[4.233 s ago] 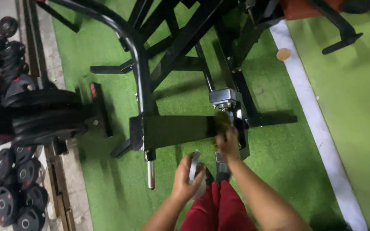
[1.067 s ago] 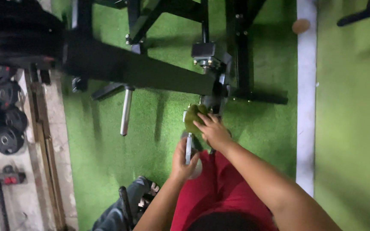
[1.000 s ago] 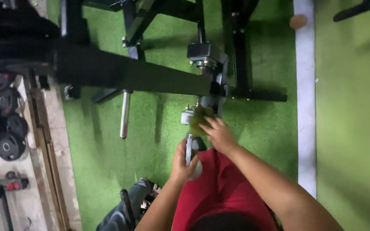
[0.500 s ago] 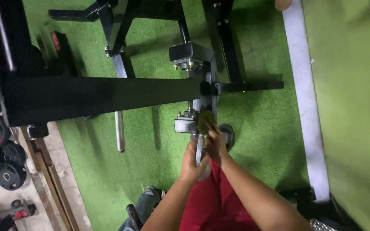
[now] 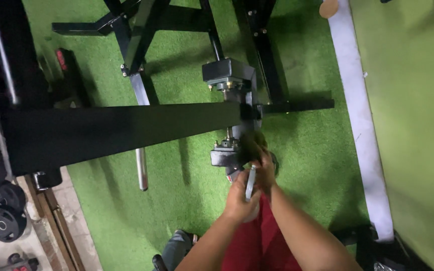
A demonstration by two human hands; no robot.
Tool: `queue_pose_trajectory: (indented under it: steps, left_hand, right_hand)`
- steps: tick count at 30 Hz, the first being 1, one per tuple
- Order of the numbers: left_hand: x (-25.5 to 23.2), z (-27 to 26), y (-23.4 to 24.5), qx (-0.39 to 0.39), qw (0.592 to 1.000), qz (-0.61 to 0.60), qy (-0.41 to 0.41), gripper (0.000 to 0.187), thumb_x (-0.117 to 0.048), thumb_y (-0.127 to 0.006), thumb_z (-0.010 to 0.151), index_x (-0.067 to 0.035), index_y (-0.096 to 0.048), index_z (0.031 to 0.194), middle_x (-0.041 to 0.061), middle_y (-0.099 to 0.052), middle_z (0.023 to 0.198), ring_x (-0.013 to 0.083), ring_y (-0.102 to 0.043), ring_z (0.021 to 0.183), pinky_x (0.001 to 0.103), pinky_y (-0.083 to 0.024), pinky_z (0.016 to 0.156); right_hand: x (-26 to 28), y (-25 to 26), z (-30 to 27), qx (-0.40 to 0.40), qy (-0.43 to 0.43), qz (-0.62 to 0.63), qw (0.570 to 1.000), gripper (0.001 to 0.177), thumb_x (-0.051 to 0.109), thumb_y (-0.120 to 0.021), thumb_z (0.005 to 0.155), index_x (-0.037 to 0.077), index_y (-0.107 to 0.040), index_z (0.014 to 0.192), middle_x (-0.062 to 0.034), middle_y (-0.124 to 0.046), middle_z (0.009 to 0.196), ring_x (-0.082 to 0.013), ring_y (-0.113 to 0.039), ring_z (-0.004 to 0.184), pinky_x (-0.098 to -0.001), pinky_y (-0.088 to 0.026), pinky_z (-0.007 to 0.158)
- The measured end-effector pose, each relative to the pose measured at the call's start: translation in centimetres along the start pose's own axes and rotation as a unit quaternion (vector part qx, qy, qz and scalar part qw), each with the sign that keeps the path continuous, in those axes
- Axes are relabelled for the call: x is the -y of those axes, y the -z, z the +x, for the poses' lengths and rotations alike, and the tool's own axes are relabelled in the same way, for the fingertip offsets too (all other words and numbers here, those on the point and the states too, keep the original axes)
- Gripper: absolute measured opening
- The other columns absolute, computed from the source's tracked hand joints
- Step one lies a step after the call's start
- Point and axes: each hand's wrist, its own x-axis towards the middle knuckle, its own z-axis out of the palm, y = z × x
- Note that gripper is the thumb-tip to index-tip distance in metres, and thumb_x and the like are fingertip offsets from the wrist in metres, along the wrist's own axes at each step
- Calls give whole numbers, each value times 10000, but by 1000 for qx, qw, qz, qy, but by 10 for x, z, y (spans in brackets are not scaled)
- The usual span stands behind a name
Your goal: Clean gym equipment using a spray bottle and a cloth.
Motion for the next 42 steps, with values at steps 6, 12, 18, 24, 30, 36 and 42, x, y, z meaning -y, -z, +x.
queue_pose_trajectory:
  steps: [6,12,18,24,30,36,42]
  left_hand:
    - [-12,0,11,46,991,-19,126,650,-72,-675,803,-37,-471,1418,193,-663,1063,354,-683,960,400,-557,876]
    - [-28,8,17,7,991,-84,107,616,-9,-616,776,23,-473,1375,166,-643,1066,327,-681,962,386,-557,851]
    - [-44,29,4,-72,983,-76,153,576,-37,-646,786,-21,-512,1346,152,-633,985,318,-681,881,400,-552,807]
    - [-29,54,-51,-233,961,-106,101,612,-32,-657,771,-5,-514,1365,192,-630,1141,337,-660,996,413,-541,904]
    - [-16,71,-121,-345,931,-89,78,598,-66,-724,787,5,-535,1351,214,-640,1172,369,-632,1123,430,-495,998]
    - [-34,66,-155,-412,891,-138,134,595,-70,-706,789,-1,-533,1354,204,-636,1211,357,-633,1167,422,-489,1029]
    - [-39,55,-165,-446,877,-118,133,603,-59,-708,805,-3,-534,1380,198,-645,1224,346,-636,1181,418,-485,1042]
  right_hand:
    - [-277,-28,-50,193,-324,-35,926,383,160,-618,875,100,-691,1247,-203,-761,1271,-341,-733,1136,-425,-574,995]
    - [-47,19,120,35,-46,-187,981,558,213,-846,815,65,-610,1298,-265,-516,1371,-473,-530,1253,-508,-473,1053]
    - [-4,-4,214,229,45,-290,928,571,143,-724,782,125,-639,1346,-309,-433,1437,-500,-486,1216,-514,-460,991]
    - [-62,-17,209,399,-80,-316,857,277,252,-543,1029,115,-684,1224,-186,-655,1278,-380,-623,1246,-477,-524,1098]
    - [-52,10,236,485,247,-244,802,314,108,-736,705,142,-698,1015,-204,-571,1311,-413,-590,1169,-466,-512,997]
    - [-61,0,236,269,205,-200,920,364,227,-835,798,122,-653,1095,-139,-642,1149,-408,-586,1173,-503,-490,1011]
    - [-85,15,174,413,265,-278,826,393,363,-795,813,188,-761,1163,-179,-657,1080,-399,-589,1082,-522,-476,966]
